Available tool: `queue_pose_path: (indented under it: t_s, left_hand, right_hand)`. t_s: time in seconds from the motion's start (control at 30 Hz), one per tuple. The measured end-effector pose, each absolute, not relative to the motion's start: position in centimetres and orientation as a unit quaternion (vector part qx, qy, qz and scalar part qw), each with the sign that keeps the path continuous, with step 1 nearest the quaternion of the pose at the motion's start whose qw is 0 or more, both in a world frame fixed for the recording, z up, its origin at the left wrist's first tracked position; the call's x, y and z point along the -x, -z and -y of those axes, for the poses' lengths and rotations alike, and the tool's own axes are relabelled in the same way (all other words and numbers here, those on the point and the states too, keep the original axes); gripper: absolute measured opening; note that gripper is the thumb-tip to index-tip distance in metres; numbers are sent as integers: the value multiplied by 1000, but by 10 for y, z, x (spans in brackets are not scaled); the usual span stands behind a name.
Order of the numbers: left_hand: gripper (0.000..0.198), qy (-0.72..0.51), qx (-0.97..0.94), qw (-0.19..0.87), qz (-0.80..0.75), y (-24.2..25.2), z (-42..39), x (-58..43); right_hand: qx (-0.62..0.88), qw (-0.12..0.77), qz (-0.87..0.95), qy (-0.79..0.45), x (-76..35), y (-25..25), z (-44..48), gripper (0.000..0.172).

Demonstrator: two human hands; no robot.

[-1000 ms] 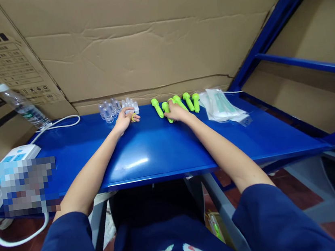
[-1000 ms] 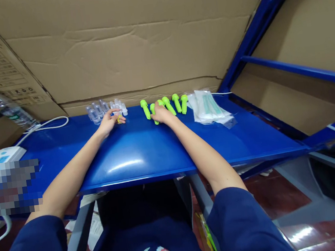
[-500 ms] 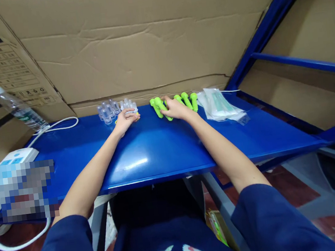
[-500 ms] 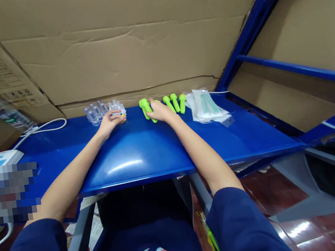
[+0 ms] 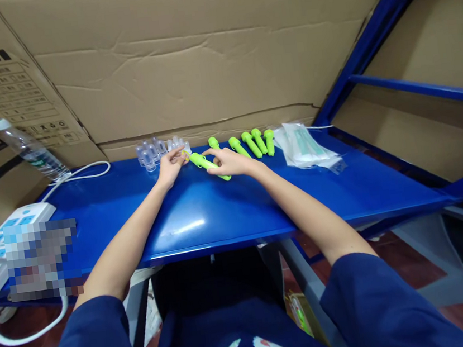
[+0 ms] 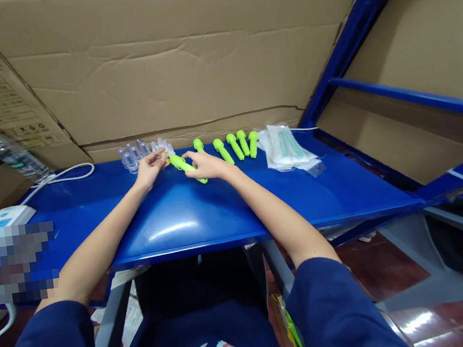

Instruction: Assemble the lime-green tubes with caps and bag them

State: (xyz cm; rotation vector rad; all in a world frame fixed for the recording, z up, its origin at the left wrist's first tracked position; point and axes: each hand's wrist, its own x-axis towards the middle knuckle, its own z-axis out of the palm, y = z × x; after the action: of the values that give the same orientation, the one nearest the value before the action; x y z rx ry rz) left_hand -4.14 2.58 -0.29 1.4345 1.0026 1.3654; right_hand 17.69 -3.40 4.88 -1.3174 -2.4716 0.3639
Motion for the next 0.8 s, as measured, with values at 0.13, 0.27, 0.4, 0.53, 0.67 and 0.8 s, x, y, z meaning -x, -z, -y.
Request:
queue_pose_path:
  t_s: [0.13, 0.27, 0.4, 0.53, 0.67, 0.8]
  left_hand:
    - [26, -541, -536, 505, -405, 2, -25, 40]
    - [29, -507, -527, 553, -399, 3, -25, 41]
    - [45, -485, -557, 555, -383, 4, -25, 46]
    - [41, -468, -584, 536, -390, 4, -23, 47]
    - [31, -466, -589, 523, -402, 4, -21, 44]
    - [21, -469, -632, 419, -453, 5, -25, 45]
  right_hand:
    - [470, 154, 862, -114, -177, -48, 34, 58]
    - [477, 153, 860, -98, -179, -46, 32, 58]
    - [484, 150, 857, -91, -180, -43, 29, 59]
    - [481, 159, 858, -89, -181, -44, 29, 60]
    - [484, 158, 856, -88, -181, -47, 31, 61]
    - [484, 174, 854, -82, -181, -48, 31, 62]
